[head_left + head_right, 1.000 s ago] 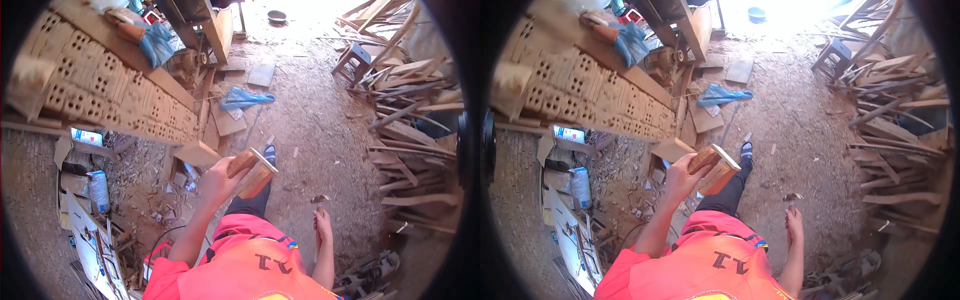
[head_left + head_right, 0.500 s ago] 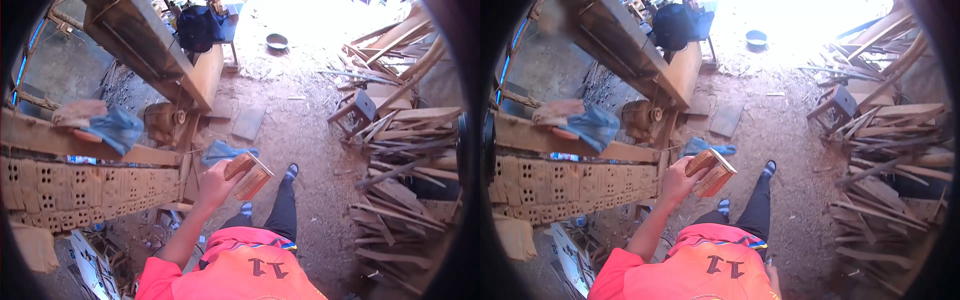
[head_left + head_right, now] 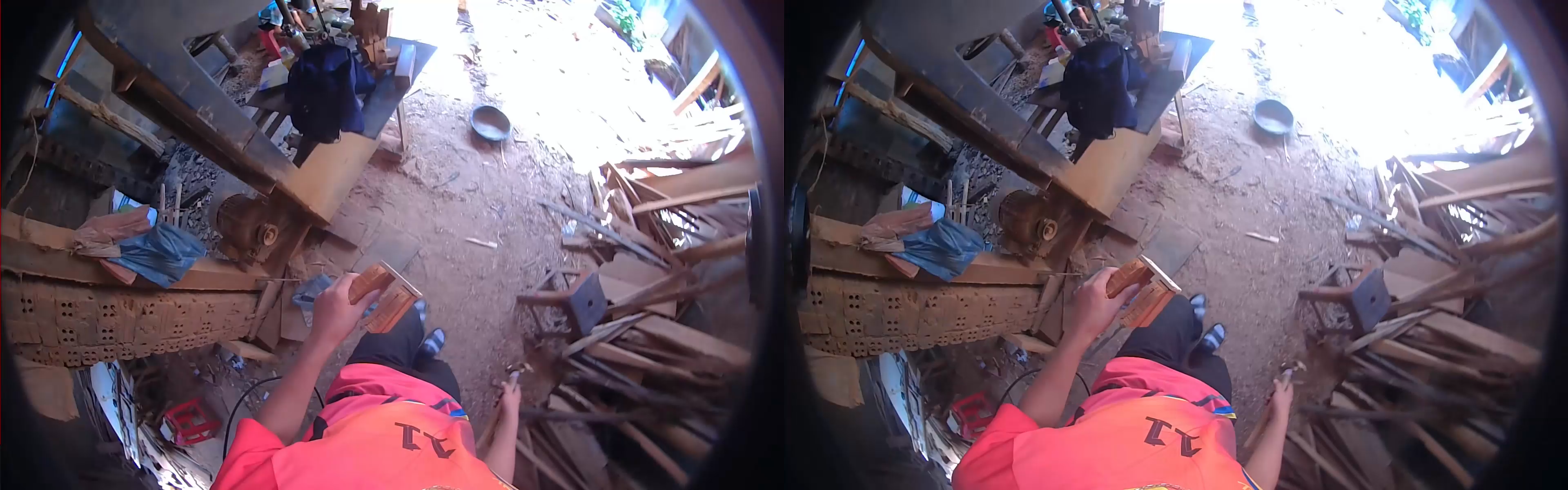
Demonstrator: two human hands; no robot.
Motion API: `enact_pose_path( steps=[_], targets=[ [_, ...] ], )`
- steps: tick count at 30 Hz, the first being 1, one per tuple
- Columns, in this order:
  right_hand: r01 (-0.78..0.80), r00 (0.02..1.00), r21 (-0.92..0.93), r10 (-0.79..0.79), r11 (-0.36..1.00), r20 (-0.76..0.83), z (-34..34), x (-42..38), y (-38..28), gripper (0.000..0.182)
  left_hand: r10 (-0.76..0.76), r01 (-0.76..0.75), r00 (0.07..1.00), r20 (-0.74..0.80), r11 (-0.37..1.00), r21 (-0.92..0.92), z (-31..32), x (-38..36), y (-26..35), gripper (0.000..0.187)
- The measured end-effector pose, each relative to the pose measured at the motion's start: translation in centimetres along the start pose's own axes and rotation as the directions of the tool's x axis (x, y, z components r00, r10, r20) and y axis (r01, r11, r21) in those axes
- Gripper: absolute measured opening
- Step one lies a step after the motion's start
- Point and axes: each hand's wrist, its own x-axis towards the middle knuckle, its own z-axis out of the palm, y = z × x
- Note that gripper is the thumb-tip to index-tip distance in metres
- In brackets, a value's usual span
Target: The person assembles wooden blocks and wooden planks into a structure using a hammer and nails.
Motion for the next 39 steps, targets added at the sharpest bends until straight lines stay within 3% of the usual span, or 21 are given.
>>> enact_pose_path(
  steps=[1,7,9,11,12,13,15,16,19,20,22,25,26,29,32,35,37,39],
  targets=[
    [0.005,1.0,0.065,-0.005,0.998,0.005,0.2,1.2,-5.4,0.019,-0.023,0.023,1.0,-0.013,1.0,-0.011,0.7,2.4,0.2,0.045],
    [0.069,0.996,-0.006,-0.069,0.998,-0.052,5.0,11.3,-23.4,0.018,-0.156,0.152,0.977,-0.146,0.988,-0.037,6.2,18.6,-2.4,0.046],
    [0.159,0.983,-0.188,-0.172,0.969,-0.055,6.8,15.7,-25.8,0.017,-0.207,0.206,0.952,-0.225,0.978,-0.026,7.7,25.0,-3.7,0.046],
    [0.134,0.985,-0.123,-0.118,0.983,0.124,10.0,15.1,-33.3,0.016,-0.211,0.197,0.947,-0.244,0.977,-0.079,8.4,31.4,-5.4,0.044],
    [0.186,0.975,-0.246,-0.148,0.951,0.163,11.5,16.6,-36.1,0.016,-0.183,0.179,0.93,-0.318,0.983,-0.041,9.4,35.1,-6.9,0.043],
    [0.335,0.938,-0.35,-0.277,0.875,0.207,13.6,17.1,-39.3,0.017,-0.154,0.168,0.916,-0.37,0.986,0.004,10.4,37.6,-8.5,0.042],
    [0.571,0.819,-0.527,-0.475,0.63,0.32,17.8,16.8,-46.2,0.021,-0.223,0.249,0.921,-0.321,0.967,0.044,11.4,42.7,-9.2,0.041],
    [0.469,0.88,-0.547,-0.319,0.693,0.351,19.6,17.0,-49.6,0.025,-0.248,0.28,0.918,-0.309,0.958,0.062,12.0,45.7,-9.4,0.04],
    [0.548,0.831,-0.583,-0.313,0.6,0.46,25.0,18.9,-56.3,0.027,-0.194,0.228,0.918,-0.347,0.972,0.06,14.9,51.8,-10.0,0.039],
    [0.539,0.835,-0.619,-0.267,0.572,0.481,27.3,18.4,-59.3,0.027,-0.244,0.281,0.918,-0.313,0.956,0.078,15.6,53.6,-9.8,0.038],
    [0.526,0.838,-0.682,-0.171,0.507,0.519,31.8,17.2,-64.8,0.029,-0.29,0.338,0.889,-0.355,0.937,0.083,16.8,56.6,-10.1,0.038],
    [0.625,0.76,-0.642,-0.157,0.444,0.63,35.3,22.2,-67.5,0.033,-0.291,0.379,0.841,-0.455,0.919,0.113,17.6,59.8,-12.1,0.038],
    [0.715,0.673,-0.547,-0.219,0.435,0.706,36.4,24.0,-68.1,0.035,-0.279,0.383,0.826,-0.49,0.915,0.126,17.9,60.7,-12.9,0.038],
    [0.714,0.662,-0.582,-0.107,0.39,0.741,40.7,26.1,-72.9,0.036,-0.336,0.455,0.784,-0.523,0.883,0.115,17.7,62.8,-14.6,0.04],
    [0.745,0.624,-0.571,-0.059,0.346,0.779,43.9,27.6,-77.0,0.037,-0.292,0.455,0.731,-0.617,0.882,0.121,18.0,63.4,-14.8,0.04],
    [0.781,0.583,-0.549,-0.034,0.298,0.812,46.9,29.5,-79.6,0.036,-0.253,0.341,0.656,-0.711,0.94,-0.02,18.2,63.4,-11.5,0.04],
    [0.799,0.57,-0.549,-0.021,0.246,0.821,49.2,29.1,-81.5,0.036,-0.185,0.315,0.644,-0.742,0.948,0.037,19.9,62.3,-10.4,0.044],
    [0.86,0.475,-0.451,-0.05,0.24,0.879,51.7,27.9,-82.9,0.037,-0.153,0.328,0.634,-0.758,0.941,0.084,21.4,61.8,-9.5,0.045]
  ],
)
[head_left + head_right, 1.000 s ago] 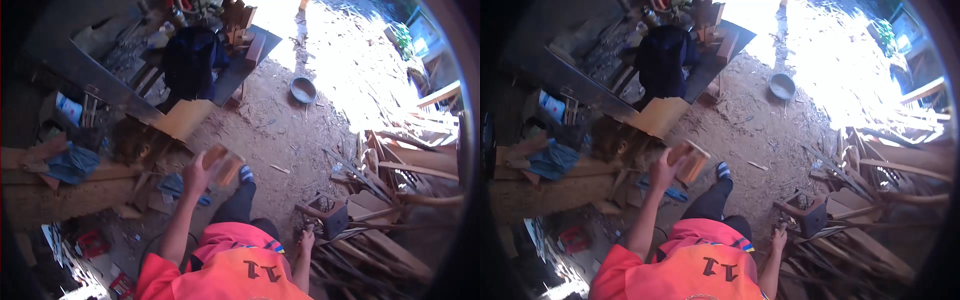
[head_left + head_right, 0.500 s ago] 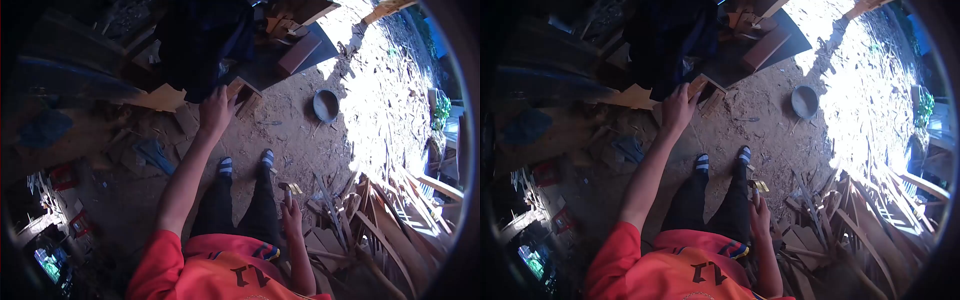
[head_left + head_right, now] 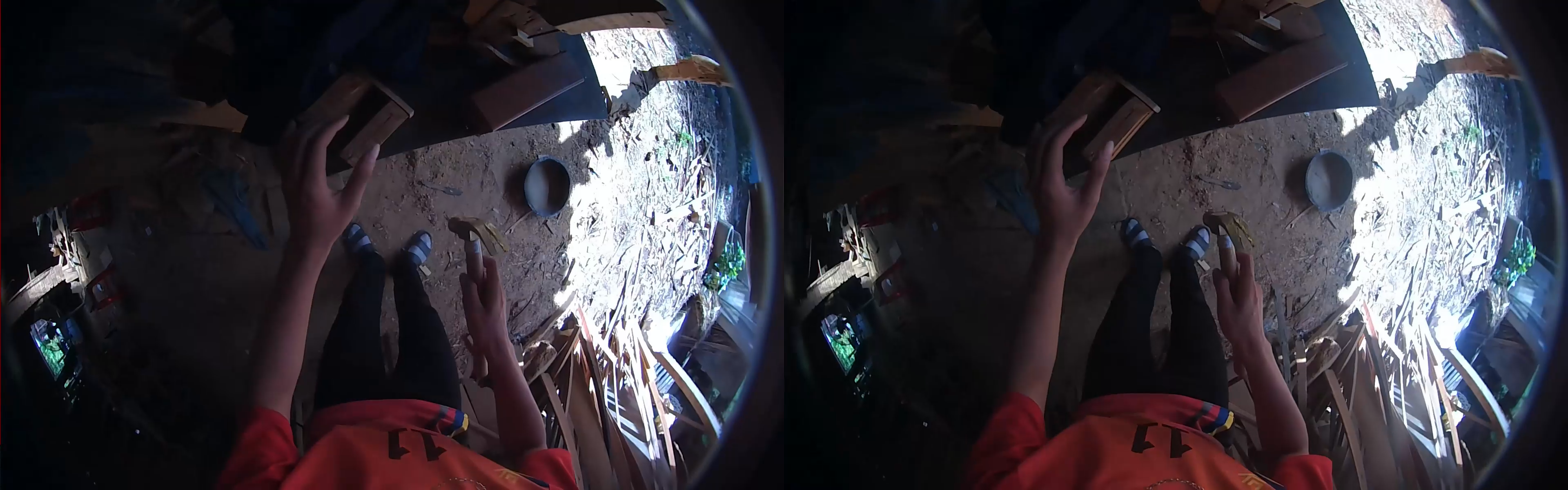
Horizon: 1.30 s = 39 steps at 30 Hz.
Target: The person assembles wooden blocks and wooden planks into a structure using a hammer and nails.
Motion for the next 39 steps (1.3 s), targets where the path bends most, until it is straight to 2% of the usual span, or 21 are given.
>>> enact_pose_path(
  steps=[2,3,5,6,8,11,13,16,18,19,20,22,24,26,27,30,31,34,35,36,39],
  targets=[
    [0.133,0.991,0.02,-0.133,0.991,0.009,-0.4,1.6,-2.4,0.036,-0.004,0.004,1.0,-0.009,0.998,0.062,0.9,-0.8,1.1,0.042],
    [0.194,0.981,0.086,-0.194,0.977,-0.016,-0.4,2.0,-3.9,0.035,-0.06,0.06,0.998,-0.018,0.998,-0.03,1.8,-1.2,1.1,0.041],
    [0.317,0.948,0.217,-0.307,0.923,-0.079,-0.2,2.3,-7.3,0.034,-0.105,0.105,0.994,0.007,0.993,-0.059,3.0,-1.8,0.7,0.041],
    [0.425,0.903,0.206,-0.398,0.881,-0.16,0.1,2.5,-9.6,0.033,-0.123,0.124,0.992,0.016,0.99,-0.074,3.3,-2.0,0.5,0.04],
    [0.52,0.843,0.173,-0.472,0.836,-0.257,0.3,2.7,-11.8,0.033,-0.145,0.144,0.989,-0.007,0.986,-0.079,3.4,-2.0,0.2,0.038],
    [0.591,0.782,-0.034,-0.582,0.806,-0.224,0.5,4.4,-13.1,0.035,-0.204,0.199,0.979,-0.015,0.965,-0.17,4.0,-2.2,0.0,0.037],
    [0.623,0.742,-0.133,-0.636,0.771,-0.213,1.4,6.0,-13.6,0.036,-0.224,0.22,0.975,0.007,0.95,-0.219,3.7,-2.1,-0.2,0.036],
    [0.563,0.801,-0.209,-0.59,0.8,-0.1,1.5,6.9,-14.4,0.038,-0.3,0.294,0.954,0.027,0.91,-0.293,3.3,-1.7,0.2,0.035],
    [0.532,0.831,-0.196,-0.552,0.824,-0.065,1.4,7.1,-14.8,0.038,-0.26,0.252,0.966,0.004,0.93,-0.267,3.2,-1.7,0.0,0.034],
    [0.579,0.788,-0.283,-0.614,0.765,-0.045,0.8,7.0,-15.2,0.045,-0.241,0.232,0.971,-0.007,0.94,-0.251,3.1,-1.6,-0.1,0.033],
    [0.414,0.891,-0.181,-0.438,0.892,-0.121,0.6,6.3,-15.6,0.041,-0.239,0.232,0.971,-0.002,0.945,-0.23,3.0,-1.5,-0.2,0.033],
    [0.523,0.829,-0.043,-0.52,0.851,-0.206,0.1,4.5,-17.9,0.041,-0.232,0.231,0.973,0.017,0.953,-0.197,2.9,-1.5,-0.1,0.034],
    [0.638,0.724,-0.046,-0.618,0.769,-0.307,-0.3,4.2,-18.6,0.042,-0.234,0.231,0.972,0.011,0.949,-0.216,3.0,-1.6,-0.1,0.034],
    [0.703,0.661,-0.083,-0.693,0.706,-0.289,-0.4,4.5,-18.8,0.04,-0.23,0.225,0.973,0.007,0.947,-0.227,3.1,-1.6,-0.2,0.034],
    [0.712,0.631,-0.168,-0.726,0.681,-0.273,-0.1,5.2,-18.2,0.04,-0.227,0.223,0.974,0.008,0.948,-0.228,3.2,-1.6,-0.3,0.034],
    [0.675,0.635,-0.452,-0.771,0.582,-0.043,1.4,8.5,-15.5,0.039,-0.237,0.229,0.972,0.005,0.935,-0.272,3.0,-1.5,-0.4,0.034],
    [0.669,0.648,-0.444,-0.761,0.595,-0.044,1.3,8.4,-15.6,0.036,-0.244,0.234,0.97,0.003,0.927,-0.293,2.9,-1.4,-0.3,0.034],
    [0.547,0.792,-0.319,-0.602,0.774,-0.103,0.4,7.1,-17.5,0.03,-0.248,0.25,0.968,0.043,0.93,-0.268,2.7,-1.5,-0.3,0.035],
    [0.555,0.774,-0.278,-0.609,0.784,-0.172,0.3,6.1,-18.3,0.028,-0.249,0.252,0.967,0.044,0.931,-0.264,2.7,-1.7,-0.1,0.035],
    [0.619,0.706,-0.293,-0.679,0.729,-0.199,-0.2,5.4,-18.9,0.03,-0.249,0.25,0.968,0.038,0.933,-0.257,2.8,-1.6,-0.2,0.036],
    [0.704,0.595,-0.244,-0.742,0.667,-0.31,-0.8,4.7,-19.3,0.044,-0.234,0.23,0.972,0.014,0.94,-0.252,2.9,-1.5,-0.4,0.037]
  ],
)
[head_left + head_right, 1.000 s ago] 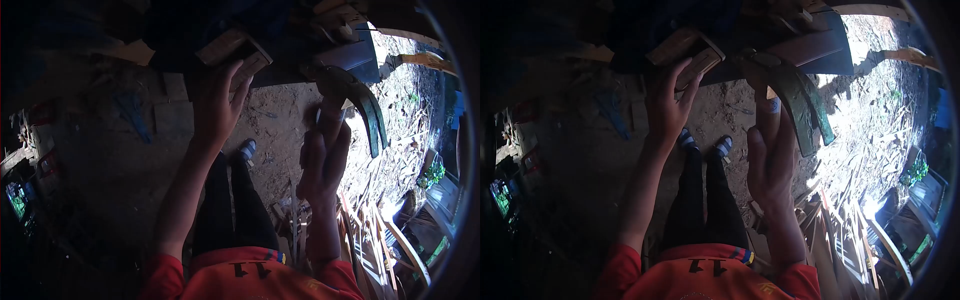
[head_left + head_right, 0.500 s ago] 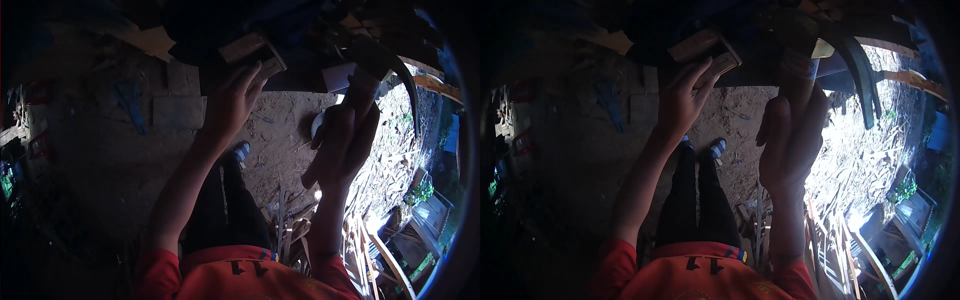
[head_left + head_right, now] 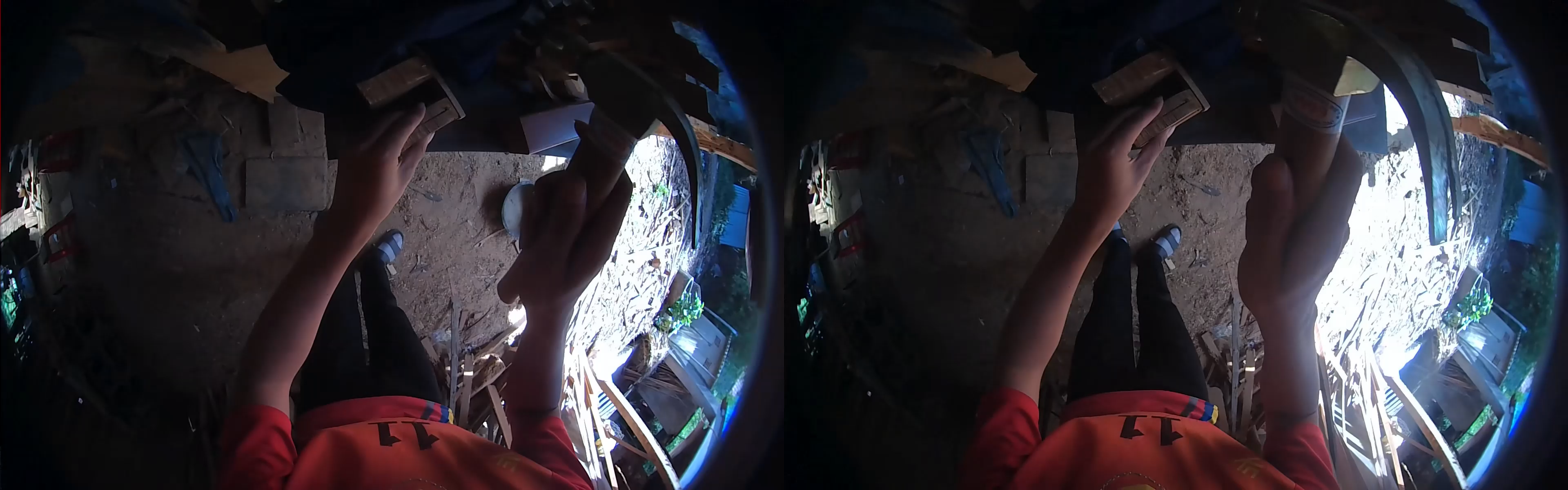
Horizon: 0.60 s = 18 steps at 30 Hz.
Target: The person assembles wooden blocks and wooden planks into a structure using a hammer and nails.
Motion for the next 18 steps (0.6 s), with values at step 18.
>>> enact_pose_path(
  steps=[18],
  targets=[
    [0.08,0.997,0.126,-0.078,0.989,-0.017,0.7,0.1,1.0,0.054,-0.031,0.031,0.999,0.037,0.999,-0.013,-0.6,0.5,0.5,0.037]
  ],
)
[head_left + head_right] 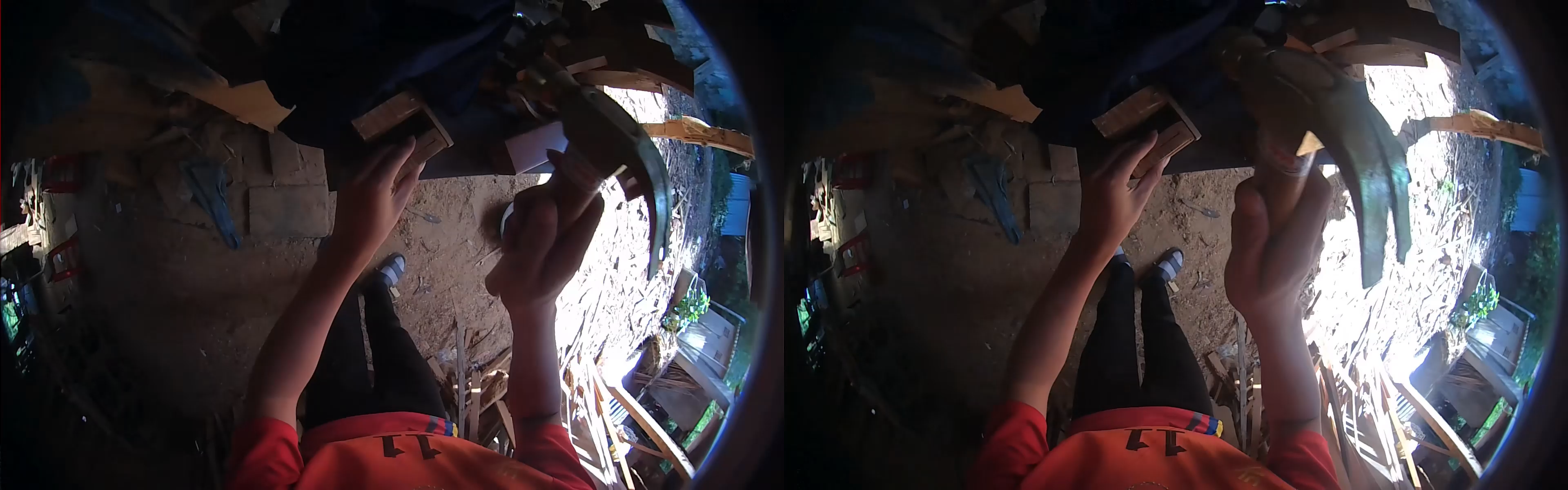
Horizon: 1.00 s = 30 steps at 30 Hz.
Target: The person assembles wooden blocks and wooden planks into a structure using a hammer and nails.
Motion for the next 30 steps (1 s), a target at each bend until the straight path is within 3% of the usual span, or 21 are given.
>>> enact_pose_path(
  steps=[2,4,5,7,9,11,14,18,22,25,30],
  targets=[
    [-0.014,0.984,-0.188,0.047,0.982,0.173,0.9,-0.4,1.6,0.053,-0.012,0.012,1.0,0.011,1.0,0.003,-0.2,0.0,0.1,0.038],
    [-0.06,0.967,-0.207,0.109,0.977,0.232,1.7,-2.8,3.9,0.049,-0.016,0.016,0.999,0.029,1.0,-0.01,0.0,0.0,-0.2,0.038],
    [-0.069,0.983,-0.096,0.084,0.993,0.164,1.9,-4.6,5.7,0.047,0.031,-0.032,0.999,0.026,0.999,0.011,0.0,0.2,-0.2,0.038],
    [-0.234,0.954,-0.113,0.25,0.966,0.163,0.1,-6.3,4.5,0.046,0.102,-0.102,0.995,0.008,0.993,0.066,0.2,0.2,-0.1,0.038],
    [-0.42,0.893,-0.066,0.425,0.905,0.149,-1.2,-9.5,4.1,0.047,0.045,-0.047,0.998,0.042,0.997,0.057,0.4,-0.2,0.3,0.038],
    [-0.398,0.915,-0.002,0.397,0.917,0.068,-1.0,-12.3,5.8,0.032,0.069,-0.071,0.997,0.021,0.995,0.072,0.7,0.1,0.2,0.038],
    [-0.698,0.711,0.075,0.678,0.712,0.187,-1.4,-14.4,5.8,0.031,0.086,-0.089,0.996,0.027,0.989,0.122,0.4,0.2,0.6,0.039],
    [-0.696,0.713,0.053,0.68,0.717,0.17,-2.0,-17.3,6.8,0.034,0.097,-0.1,0.995,0.026,0.985,0.14,0.7,0.3,1.1,0.039],
    [-0.795,0.586,-0.012,0.772,0.607,0.244,-3.8,-20.6,7.4,0.038,0.037,-0.045,0.998,0.057,0.988,0.147,0.9,0.0,1.2,0.037],
    [-0.766,0.612,-0.046,0.75,0.641,0.251,-4.5,-23.8,8.3,0.041,0.053,-0.061,0.997,0.06,0.987,0.151,0.9,0.0,1.3,0.036],
    [-0.8,0.547,-0.089,0.783,0.593,0.296,-5.2,-25.9,9.3,0.048,0.001,-0.02,0.994,0.105,0.984,0.176,0.7,0.0,2.5,0.039]
  ],
)
